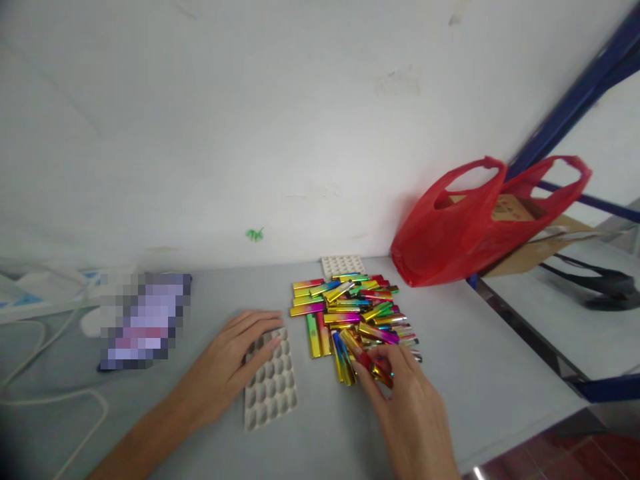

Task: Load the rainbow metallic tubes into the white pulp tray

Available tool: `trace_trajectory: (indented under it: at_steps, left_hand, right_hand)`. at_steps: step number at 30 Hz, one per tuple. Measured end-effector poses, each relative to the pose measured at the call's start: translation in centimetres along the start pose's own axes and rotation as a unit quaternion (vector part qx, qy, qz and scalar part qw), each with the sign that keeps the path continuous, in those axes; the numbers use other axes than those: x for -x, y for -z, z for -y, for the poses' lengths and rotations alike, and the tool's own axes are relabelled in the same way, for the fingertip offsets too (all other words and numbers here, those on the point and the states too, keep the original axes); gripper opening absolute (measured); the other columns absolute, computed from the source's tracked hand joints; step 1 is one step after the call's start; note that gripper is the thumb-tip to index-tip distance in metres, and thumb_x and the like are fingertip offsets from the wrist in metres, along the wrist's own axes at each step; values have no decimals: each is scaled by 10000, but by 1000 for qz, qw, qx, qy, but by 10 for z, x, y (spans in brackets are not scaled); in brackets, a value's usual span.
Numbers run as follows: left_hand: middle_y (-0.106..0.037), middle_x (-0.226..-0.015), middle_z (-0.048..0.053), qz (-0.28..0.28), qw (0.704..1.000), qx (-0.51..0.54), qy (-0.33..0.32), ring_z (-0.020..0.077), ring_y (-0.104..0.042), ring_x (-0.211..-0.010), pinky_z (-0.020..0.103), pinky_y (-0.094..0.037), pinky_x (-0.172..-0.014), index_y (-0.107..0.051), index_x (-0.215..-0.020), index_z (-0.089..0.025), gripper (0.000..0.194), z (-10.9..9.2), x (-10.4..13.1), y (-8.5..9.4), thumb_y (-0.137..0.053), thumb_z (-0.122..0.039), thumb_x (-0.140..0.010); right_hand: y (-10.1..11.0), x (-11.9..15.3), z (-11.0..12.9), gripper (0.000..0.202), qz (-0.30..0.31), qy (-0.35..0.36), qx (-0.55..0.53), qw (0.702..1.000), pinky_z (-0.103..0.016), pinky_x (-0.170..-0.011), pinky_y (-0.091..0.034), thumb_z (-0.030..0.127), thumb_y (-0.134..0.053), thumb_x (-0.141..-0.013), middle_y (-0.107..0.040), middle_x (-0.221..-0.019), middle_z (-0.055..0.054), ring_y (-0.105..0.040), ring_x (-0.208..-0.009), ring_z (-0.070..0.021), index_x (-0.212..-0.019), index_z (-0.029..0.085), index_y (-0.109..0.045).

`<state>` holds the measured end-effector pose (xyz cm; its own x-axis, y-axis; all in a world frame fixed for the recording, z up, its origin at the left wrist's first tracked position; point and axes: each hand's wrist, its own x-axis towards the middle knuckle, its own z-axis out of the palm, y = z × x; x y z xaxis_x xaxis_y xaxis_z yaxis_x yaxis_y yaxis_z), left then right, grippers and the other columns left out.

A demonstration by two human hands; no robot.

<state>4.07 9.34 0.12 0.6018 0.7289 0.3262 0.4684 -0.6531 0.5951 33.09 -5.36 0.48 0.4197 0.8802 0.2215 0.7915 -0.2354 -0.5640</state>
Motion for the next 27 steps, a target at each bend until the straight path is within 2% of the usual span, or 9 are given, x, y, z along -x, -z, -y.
trace_trajectory:
  at_steps: [3,6,15,27]
  left_hand:
    - [-762,-1407,92,1,1000,1,1,312,-676,-1341,533,-529,-1193,-730,-1357,-251,273,1,0,-1,-580,-384,-1172]
    - [-756,-1410,88,1,1000,4,1,310,-664,-1354,530,-521,-1201,-726,-1361,-256,272,2,0,-1,-578,-389,-1176]
    - [-754,-1391,97,2,1000,9,-1,312,-663,-1336,541,-524,-1192,-716,-1361,-253,273,1,1,1,-573,-398,-1181]
    - [-748,-1396,91,6,1000,8,3,309,-659,-1344,536,-519,-1193,-720,-1347,-250,264,2,1,2,-566,-386,-1182]
  right_hand:
    - [-13,-3,19,433,-15,-32,29,999,-390,-721,-579,683,-633,-1015,-814,-1124,-101,-799,-916,-319,-1053,274,-771]
    - [-17,-5,25,449,-28,-52,57,997,-405,-715,-547,693,-594,-1022,-807,-1161,-95,-783,-894,-318,-1034,277,-765]
    - [-17,-7,21,476,-38,-65,75,994,-397,-665,-486,737,-631,-994,-820,-1063,-93,-768,-836,-330,-999,279,-762]
    - [-19,-6,25,485,-30,-75,81,993,-408,-681,-499,749,-613,-990,-813,-1088,-89,-765,-856,-334,-960,285,-751]
